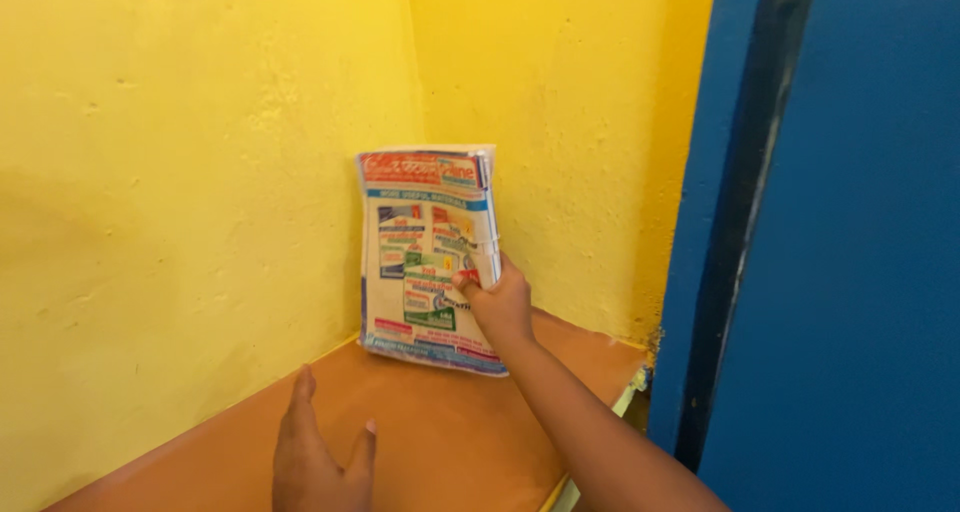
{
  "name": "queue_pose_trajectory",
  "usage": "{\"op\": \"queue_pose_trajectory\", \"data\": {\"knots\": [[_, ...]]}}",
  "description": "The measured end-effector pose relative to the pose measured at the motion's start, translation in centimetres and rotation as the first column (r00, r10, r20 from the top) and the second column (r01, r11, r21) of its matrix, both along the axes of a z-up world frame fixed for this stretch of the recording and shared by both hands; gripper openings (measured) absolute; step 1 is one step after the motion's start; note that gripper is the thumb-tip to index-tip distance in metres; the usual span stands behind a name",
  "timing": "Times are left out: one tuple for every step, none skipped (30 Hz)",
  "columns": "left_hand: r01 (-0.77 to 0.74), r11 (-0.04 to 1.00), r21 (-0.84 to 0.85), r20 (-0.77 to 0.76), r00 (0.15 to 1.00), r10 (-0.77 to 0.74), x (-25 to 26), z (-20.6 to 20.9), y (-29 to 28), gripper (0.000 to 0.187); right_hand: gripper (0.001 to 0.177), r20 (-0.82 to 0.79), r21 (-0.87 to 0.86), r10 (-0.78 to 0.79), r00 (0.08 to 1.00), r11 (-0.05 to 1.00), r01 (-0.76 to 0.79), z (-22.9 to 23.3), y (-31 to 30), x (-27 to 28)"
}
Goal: The person wipes a shelf with a cloth, retrieves a magazine and a textbook from a lower compartment, wipes both items with the cloth, and places them back on the shelf.
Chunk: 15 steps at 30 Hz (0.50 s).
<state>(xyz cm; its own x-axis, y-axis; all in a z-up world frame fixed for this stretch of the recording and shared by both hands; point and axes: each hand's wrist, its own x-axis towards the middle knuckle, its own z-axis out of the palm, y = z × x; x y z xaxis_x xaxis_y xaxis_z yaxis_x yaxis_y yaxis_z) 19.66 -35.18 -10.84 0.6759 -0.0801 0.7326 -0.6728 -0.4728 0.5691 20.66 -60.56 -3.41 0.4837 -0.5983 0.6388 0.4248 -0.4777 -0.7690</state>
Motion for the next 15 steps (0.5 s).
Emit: {"op": "queue_pose_trajectory", "data": {"knots": [[0.008,1.0,0.021,-0.007,1.0,-0.008,-0.2,0.2,-0.3,0.102,0.038,0.016,-0.014,-0.021,1.0,1.0,0.021,-0.1,-0.5,1.0],[0.016,0.999,0.041,-0.015,1.0,-0.015,-0.5,0.4,-0.6,0.104,0.038,0.032,-0.027,-0.041,0.999,0.999,0.042,-0.3,-1.0,2.0],[0.026,0.998,0.062,0.043,0.999,-0.028,-0.9,0.6,-0.8,0.102,0.038,0.004,-0.029,-0.078,0.997,0.997,0.078,-0.5,-1.5,3.2],[0.034,0.996,0.083,0.1,0.994,-0.043,-1.3,0.9,-1.3,0.099,0.038,-0.024,-0.031,-0.115,0.993,0.993,0.114,-0.7,-2.2,4.2],[0.042,0.994,0.105,0.154,0.986,-0.058,-1.7,1.2,-1.6,0.097,0.038,-0.055,-0.035,-0.151,0.987,0.988,0.15,-1.0,-2.7,5.2],[0.049,0.992,0.112,0.127,0.99,-0.063,-2.2,1.4,-1.8,0.096,0.038,-0.04,-0.041,-0.174,0.984,0.984,0.172,-1.4,-3.5,5.8],[0.056,0.991,0.118,0.104,0.992,-0.068,-2.6,1.6,-2.0,0.095,0.038,-0.023,-0.046,-0.197,0.98,0.98,0.196,-1.7,-4.4,6.1],[0.063,0.99,0.124,0.08,0.994,-0.074,-2.9,1.9,-2.0,0.095,0.037,-0.005,-0.051,-0.22,0.975,0.974,0.22,-1.9,-4.9,6.5],[0.071,0.988,0.139,0.084,0.993,-0.083,-3.1,2.1,-1.8,0.092,0.037,-0.026,-0.036,-0.236,0.971,0.971,0.235,-2.0,-5.3,6.7],[0.079,0.985,0.155,0.087,0.992,-0.093,-3.2,2.2,-1.7,0.09,0.037,-0.047,-0.02,-0.251,0.967,0.968,0.25,-2.0,-5.7,6.8],[0.096,0.981,0.169,0.093,0.989,-0.113,-3.3,2.3,-1.9,0.087,0.037,-0.066,-0.006,-0.275,0.959,0.961,0.276,-1.9,-6.2,6.6],[0.092,0.977,0.19,0.082,0.991,-0.109,-3.4,2.3,-2.0,0.088,0.039,-0.091,-0.012,-0.291,0.952,0.957,0.291,-1.8,-6.6,6.4],[0.085,0.974,0.209,0.077,0.992,-0.102,-3.3,2.4,-2.0,0.088,0.041,-0.112,-0.02,-0.305,0.946,0.952,0.305,-1.5,-6.9,6.5],[0.077,0.971,0.227,0.071,0.993,-0.096,-3.2,2.4,-2.2,0.089,0.043,-0.132,-0.028,-0.319,0.938,0.948,0.318,-1.2,-7.3,6.4],[0.086,0.966,0.243,0.059,0.993,-0.103,-3.2,2.3,-2.4,0.087,0.041,-0.122,-0.035,-0.316,0.941,0.949,0.315,-1.0,-7.7,6.4]]}}
